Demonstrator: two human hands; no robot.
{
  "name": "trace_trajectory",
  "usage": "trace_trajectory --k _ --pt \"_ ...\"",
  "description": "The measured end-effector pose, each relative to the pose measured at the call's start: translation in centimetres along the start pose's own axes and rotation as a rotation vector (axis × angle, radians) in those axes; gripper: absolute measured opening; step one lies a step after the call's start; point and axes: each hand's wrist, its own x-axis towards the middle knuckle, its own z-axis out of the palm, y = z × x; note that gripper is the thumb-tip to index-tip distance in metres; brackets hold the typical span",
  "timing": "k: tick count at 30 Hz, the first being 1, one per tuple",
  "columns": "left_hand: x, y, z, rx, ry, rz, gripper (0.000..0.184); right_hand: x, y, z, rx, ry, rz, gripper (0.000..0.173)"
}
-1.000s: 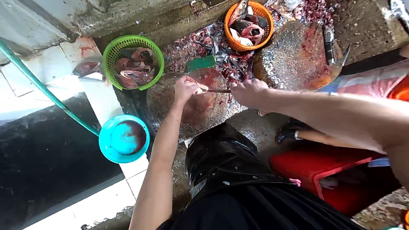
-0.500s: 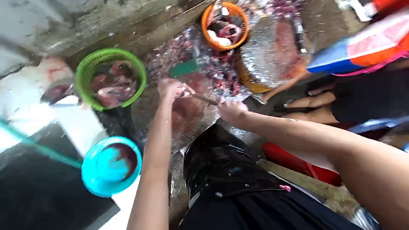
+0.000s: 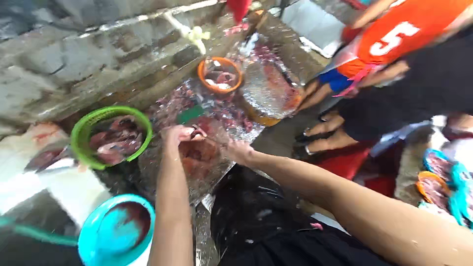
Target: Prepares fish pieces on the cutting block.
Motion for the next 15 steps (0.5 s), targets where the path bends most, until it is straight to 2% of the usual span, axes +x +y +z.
trace_trajectory --k 2,3,5,7,11,13,15 --pt "0.4 -0.7 0.2 -0.063 -0.019 0.082 0.053 0.8 0.9 0.7 0.038 -0.029 -0.001 0.043" --pt "0.6 -0.9 0.2 -0.002 -0.024 0.18 0.049 1.1 1.4 0.4 0.037 -0.042 -0.019 0.044" --pt "0.6 -0.4 0.2 0.262 -0.05 0.472 0.04 1.9 2.2 -1.4 0.002 -0.045 -0.058 0.044" --pt "-0.2 0.1 0.1 0.509 -0.138 0.654 0.041 2.2 2.4 -4.0 -0.071 -0.041 -0.094 0.038" --pt "1.5 -1.2 -0.6 0.765 -0.107 0.776 0.041 2.2 1.0 -7.7 -0.32 -0.013 -0.138 0.035" --pt "2.4 -1.0 -1.2 0.844 -0.144 0.824 0.042 1.8 0.0 -8.5 -0.399 0.015 -0.129 0.026" --pt "2.9 -0.9 -1.6 0.886 -0.186 0.882 0.044 1.6 -0.6 -8.5 -0.429 0.024 -0.094 0.028"
